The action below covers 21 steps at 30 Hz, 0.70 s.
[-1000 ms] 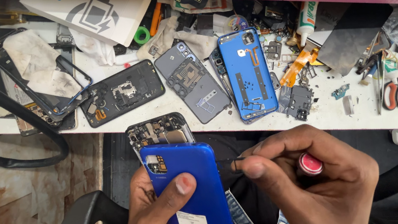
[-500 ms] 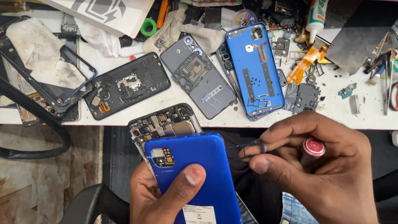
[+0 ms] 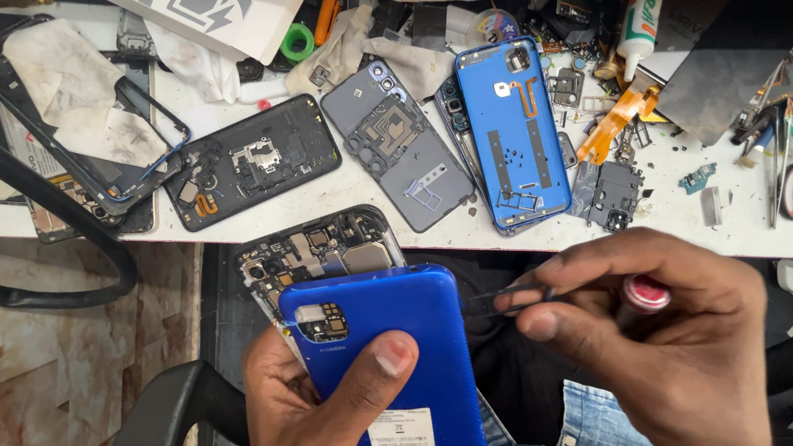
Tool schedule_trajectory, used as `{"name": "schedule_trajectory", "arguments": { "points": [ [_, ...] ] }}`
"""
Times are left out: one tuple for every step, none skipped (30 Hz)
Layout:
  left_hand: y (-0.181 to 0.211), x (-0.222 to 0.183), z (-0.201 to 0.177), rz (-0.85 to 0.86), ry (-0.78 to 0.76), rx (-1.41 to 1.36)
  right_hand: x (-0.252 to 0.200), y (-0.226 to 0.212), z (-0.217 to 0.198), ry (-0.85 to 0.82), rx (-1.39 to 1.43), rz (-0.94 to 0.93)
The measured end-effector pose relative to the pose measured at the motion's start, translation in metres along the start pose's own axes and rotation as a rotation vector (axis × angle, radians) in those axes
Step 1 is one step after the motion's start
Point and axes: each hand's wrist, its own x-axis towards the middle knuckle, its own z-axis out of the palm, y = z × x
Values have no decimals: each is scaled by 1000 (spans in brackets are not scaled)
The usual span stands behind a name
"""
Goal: The person disassembles a smartphone by removing the back cover and unscrewing internal components. They use a screwdriver to detach a metal bracket and remove the camera module, placing the parts on the workbench.
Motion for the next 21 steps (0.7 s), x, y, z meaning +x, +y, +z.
{"name": "schedule_trajectory", "arguments": {
  "points": [
    [0,0,0,7,7,4,0,-1,-1,19,-6,-10],
    [0,1,-1,-10,16,-13,1,-2,-3,37,-13,-20],
    [0,2,-1,-28,24,-29,1,-3,-4,56,-20,-30],
    [-1,2,-2,-46,32,-46,1,-5,-4,72,-85,-80],
    [-1,3,-2,-22,11,-60,0,-8,-6,88,-151,-131],
    [-1,3,-2,1,-9,-74,0,-10,-7,104,-217,-182],
    [-3,3,-3,23,-29,-88,-2,-11,-7,147,-224,-214],
    [-4,5,-3,10,-35,-94,-6,-13,-7,189,-230,-245],
    [-4,7,-5,-3,-42,-99,-8,-13,-8,232,-236,-277],
    [-5,9,-6,-16,-49,-105,-9,-14,-13,155,-285,-336],
    [-6,9,-7,-27,-42,-110,-10,-17,-22,76,-332,-393],
    [-7,9,-7,-38,-36,-115,-10,-19,-30,-3,-379,-449],
    [-7,9,-8,-50,-28,-118,-11,-20,-39,-53,-333,-384],
    [-7,9,-7,-46,-25,-117,-14,-21,-48,-101,-287,-319],
    [-7,8,-7,-42,-21,-114,-19,-20,-53,-149,-240,-253],
    [-7,7,-7,-37,-17,-112,-26,-16,-53,-92,-321,-218],
    [-6,7,-6,-31,-22,-116,-33,-11,-52,-34,-402,-182],
    [-5,7,-5,-25,-27,-120,-37,-7,-52,24,-482,-146],
    [-5,7,-4,-18,-32,-124,-40,-4,-55,16,-414,-118],
    [-4,7,-4,-40,-7,-108,-41,-3,-58,8,-347,-91],
    [-4,7,-3,-63,18,-92,-41,-4,-61,0,-279,-64]
  ]
}}
